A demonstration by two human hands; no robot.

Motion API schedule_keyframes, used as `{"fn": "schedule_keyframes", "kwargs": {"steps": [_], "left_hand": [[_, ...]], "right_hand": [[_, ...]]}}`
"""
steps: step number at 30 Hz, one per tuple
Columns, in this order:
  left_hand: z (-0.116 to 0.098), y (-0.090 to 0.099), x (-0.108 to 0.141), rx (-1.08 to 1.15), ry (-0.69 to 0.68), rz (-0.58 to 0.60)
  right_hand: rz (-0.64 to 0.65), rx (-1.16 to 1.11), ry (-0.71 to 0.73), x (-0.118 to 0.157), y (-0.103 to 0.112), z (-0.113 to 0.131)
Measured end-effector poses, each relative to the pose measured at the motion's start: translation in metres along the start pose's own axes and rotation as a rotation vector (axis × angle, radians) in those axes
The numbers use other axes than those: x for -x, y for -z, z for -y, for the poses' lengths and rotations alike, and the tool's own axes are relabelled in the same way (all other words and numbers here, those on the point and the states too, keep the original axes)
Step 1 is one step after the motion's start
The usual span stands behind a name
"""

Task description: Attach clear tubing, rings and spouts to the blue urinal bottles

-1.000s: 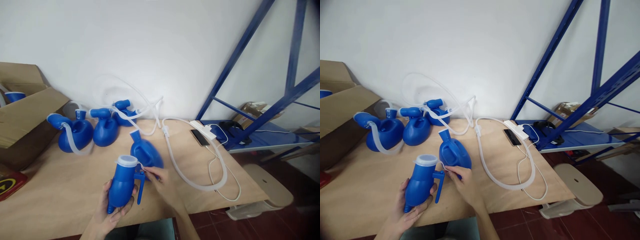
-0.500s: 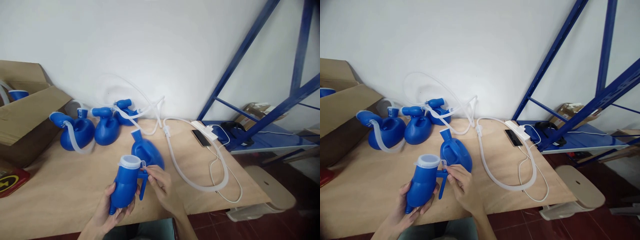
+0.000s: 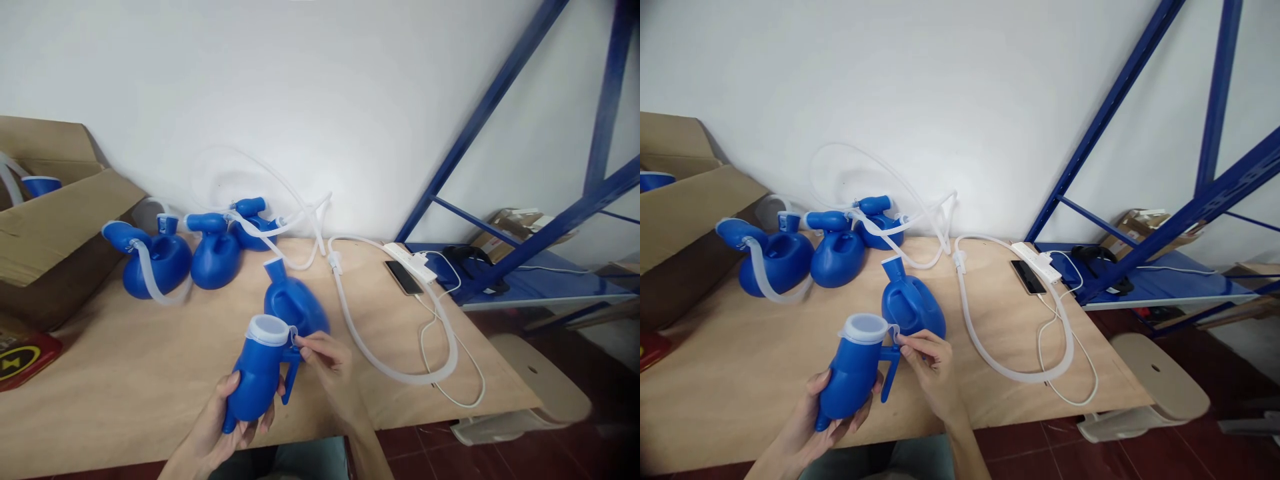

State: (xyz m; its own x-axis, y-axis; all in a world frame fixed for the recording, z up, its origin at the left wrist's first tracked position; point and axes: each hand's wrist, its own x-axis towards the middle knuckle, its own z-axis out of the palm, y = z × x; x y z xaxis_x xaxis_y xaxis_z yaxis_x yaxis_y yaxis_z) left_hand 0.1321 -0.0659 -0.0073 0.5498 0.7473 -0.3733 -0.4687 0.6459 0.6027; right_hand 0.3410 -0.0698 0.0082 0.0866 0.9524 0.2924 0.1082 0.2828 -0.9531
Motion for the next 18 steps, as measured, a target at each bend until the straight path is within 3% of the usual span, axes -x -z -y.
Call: {"fn": "schedule_keyframes", "kwargs": {"steps": [6,18], "left_hand": [[0.003,-0.01,0.005,-0.039,-0.03,-0.048],[0.012,-0.012,0.01,-0.183,-0.2,-0.235]], "right_hand": [[0.029,0.1,0.072,0.006,0.003,0.009],[0.142,0.277,0.172,0.014,-0.005,0.017]]}}
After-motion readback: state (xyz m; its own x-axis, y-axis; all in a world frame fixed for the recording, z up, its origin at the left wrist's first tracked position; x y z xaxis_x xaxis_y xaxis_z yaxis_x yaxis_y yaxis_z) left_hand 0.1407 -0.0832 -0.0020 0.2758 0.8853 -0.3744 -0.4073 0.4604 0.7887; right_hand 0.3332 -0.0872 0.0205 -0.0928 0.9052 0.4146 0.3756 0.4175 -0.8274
